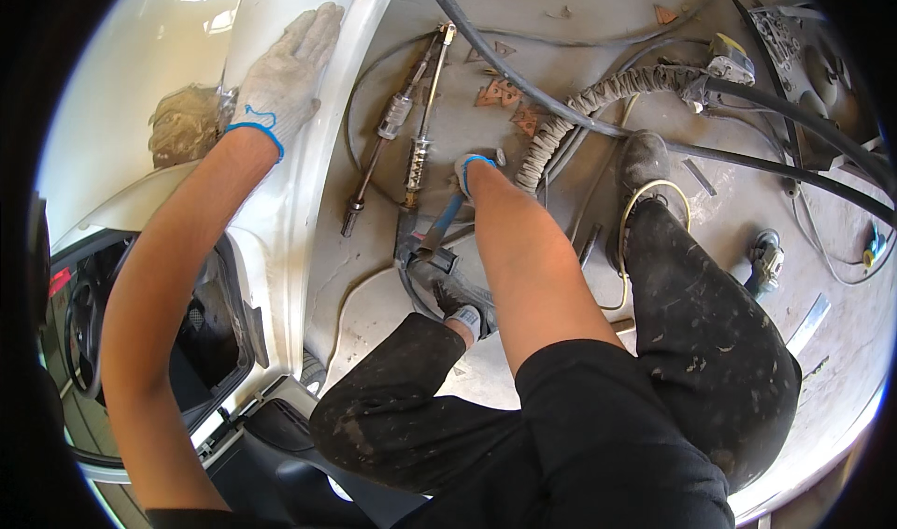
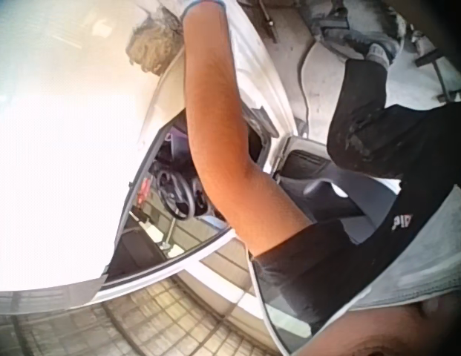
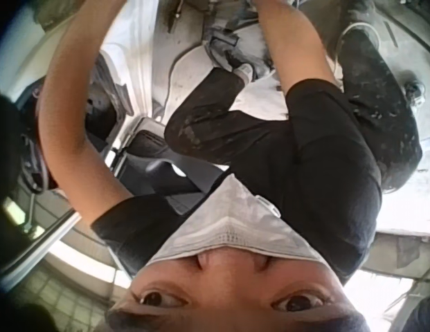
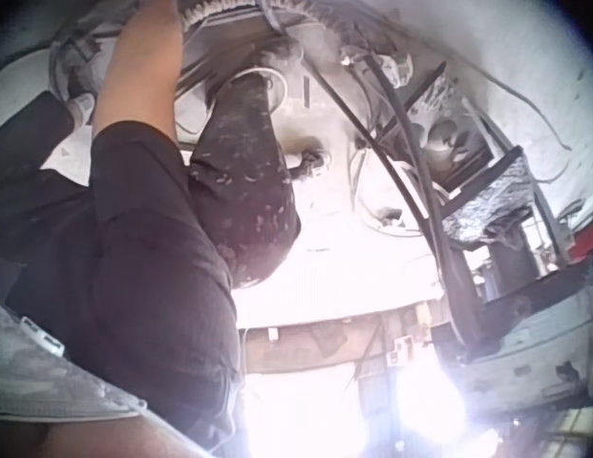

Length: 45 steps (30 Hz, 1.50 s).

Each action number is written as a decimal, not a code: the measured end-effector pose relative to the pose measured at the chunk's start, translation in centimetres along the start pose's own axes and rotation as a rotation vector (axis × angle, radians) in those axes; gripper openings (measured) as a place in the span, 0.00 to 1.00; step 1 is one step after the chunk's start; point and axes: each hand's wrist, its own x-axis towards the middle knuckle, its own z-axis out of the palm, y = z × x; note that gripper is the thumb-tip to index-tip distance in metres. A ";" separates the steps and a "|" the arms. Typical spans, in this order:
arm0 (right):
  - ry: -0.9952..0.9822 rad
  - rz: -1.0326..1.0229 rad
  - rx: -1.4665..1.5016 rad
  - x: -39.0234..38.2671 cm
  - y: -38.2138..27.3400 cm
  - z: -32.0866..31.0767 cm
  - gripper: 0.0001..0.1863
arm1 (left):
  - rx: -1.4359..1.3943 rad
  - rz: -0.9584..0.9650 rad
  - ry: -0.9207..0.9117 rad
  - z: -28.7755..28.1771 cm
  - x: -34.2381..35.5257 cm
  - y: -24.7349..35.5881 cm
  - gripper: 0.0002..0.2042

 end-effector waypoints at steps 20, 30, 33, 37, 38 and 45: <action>-0.147 -0.195 -0.733 -5.1 -3.0 -1.2 0.18 | -0.120 0.226 -0.059 -3.0 -7.1 -6.7 0.42; -0.295 -0.304 -0.422 -14.1 -4.6 -5.8 0.18 | -0.111 0.137 -0.067 -3.4 -1.5 -4.6 0.45; -0.318 -0.213 -0.261 -13.6 -4.4 -5.7 0.23 | -0.030 0.181 -0.107 -3.8 -3.3 -4.7 0.44; -0.251 -0.035 -0.088 -9.7 -2.1 -4.0 0.25 | 0.065 0.229 -0.124 -3.5 -5.4 -4.7 0.43; -0.241 -0.023 -0.116 -9.6 -2.3 -3.9 0.25 | 0.047 0.229 -0.108 -2.9 -5.9 -4.6 0.43; -0.344 -0.128 -0.323 -11.2 -4.2 -5.6 0.09 | -0.136 0.223 -0.088 -1.6 -8.7 -4.8 0.40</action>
